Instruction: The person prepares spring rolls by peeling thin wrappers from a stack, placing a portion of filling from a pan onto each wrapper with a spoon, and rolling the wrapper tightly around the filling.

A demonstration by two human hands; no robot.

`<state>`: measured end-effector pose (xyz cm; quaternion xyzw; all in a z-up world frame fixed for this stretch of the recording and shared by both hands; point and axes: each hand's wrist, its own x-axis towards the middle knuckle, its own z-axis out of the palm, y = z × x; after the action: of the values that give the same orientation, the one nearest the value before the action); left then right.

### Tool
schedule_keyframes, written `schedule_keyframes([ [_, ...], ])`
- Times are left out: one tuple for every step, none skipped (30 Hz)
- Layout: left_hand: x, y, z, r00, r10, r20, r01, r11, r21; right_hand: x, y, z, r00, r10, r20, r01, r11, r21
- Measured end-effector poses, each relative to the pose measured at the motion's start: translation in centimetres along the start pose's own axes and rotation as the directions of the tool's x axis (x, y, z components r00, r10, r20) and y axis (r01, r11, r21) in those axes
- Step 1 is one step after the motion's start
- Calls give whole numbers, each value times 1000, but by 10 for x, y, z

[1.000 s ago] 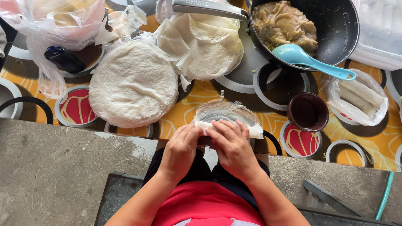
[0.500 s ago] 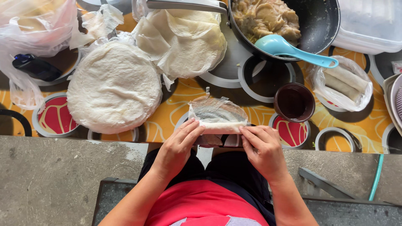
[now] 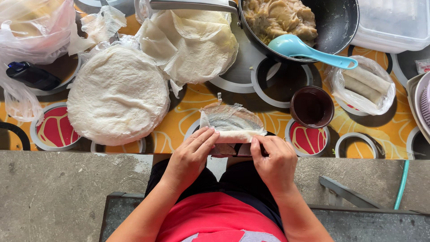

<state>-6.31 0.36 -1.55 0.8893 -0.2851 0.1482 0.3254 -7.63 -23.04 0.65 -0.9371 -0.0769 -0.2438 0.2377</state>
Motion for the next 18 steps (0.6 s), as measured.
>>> schedule_keyframes([
  [0, 0, 0, 1000, -6, -3, 6, 1000, 1, -1, -2, 2, 1000, 1, 0, -1, 1000, -2],
  [1, 1, 0, 1000, -2, -1, 2, 1000, -2, -2, -5, 4, 999, 40, -24, -39, 999, 33],
  [2, 1, -1, 1000, -7, -1, 7, 1000, -17, -3, -7, 6, 996, 79, -46, -76, 995, 68],
  [3, 2, -2, 1000, -14, -4, 14, 999, -32, -4, -8, 9, 996, 81, -48, -77, 995, 66],
  [3, 2, -3, 1000, -12, -4, 11, 999, -34, -5, -9, 13, 993, 91, -81, -84, 992, 94],
  [3, 2, -4, 1000, -10, 0, 10, 999, -41, -6, -10, 16, 988, 101, -114, -88, 989, 121],
  [4, 2, -6, 1000, -9, 4, 9, 999, -48, -9, -10, 18, 988, 102, -115, -88, 989, 119],
  [4, 3, -7, 1000, -13, 0, 13, 999, -48, -10, -10, 19, 987, 104, -123, -84, 984, 157],
  [5, 3, -7, 999, -32, -1, 32, 995, -89, -12, -10, 20, 986, 107, -130, -81, 978, 195],
  [5, 3, -8, 999, -53, -1, 53, 990, -130, -13, -10, 20, 987, 102, -126, -76, 978, 196],
  [5, 3, -10, 998, -58, -6, 57, 990, -129, -13, -10, 19, 986, 113, -121, -84, 971, 223],
  [4, 3, -11, 994, -106, 24, 109, 980, -166, -14, -11, 19, 985, 127, -114, -95, 964, 250],
  [3, 2, -11, 987, -152, 54, 160, 966, -201, -14, -10, 17, 986, 123, -109, -93, 964, 250],
  [3, 1, -12, 987, -155, 52, 162, 966, -201, -13, -8, 16, 992, 71, -100, -45, 969, 244],
  [4, 0, -11, 990, -130, 46, 136, 971, -196, -12, -8, 14, 996, 19, -92, 4, 971, 238],
  [5, -1, -11, 994, -101, 41, 107, 975, -193, -12, -9, 14, 996, 18, -92, 4, 972, 236],
  [4, -2, -12, 994, -100, 40, 106, 975, -194, -12, -10, 13, 998, 28, -63, -13, 974, 228],
  [4, -3, -13, 996, -76, 51, 84, 981, -174, -11, -11, 13, 999, 37, -36, -28, 975, 219],
])
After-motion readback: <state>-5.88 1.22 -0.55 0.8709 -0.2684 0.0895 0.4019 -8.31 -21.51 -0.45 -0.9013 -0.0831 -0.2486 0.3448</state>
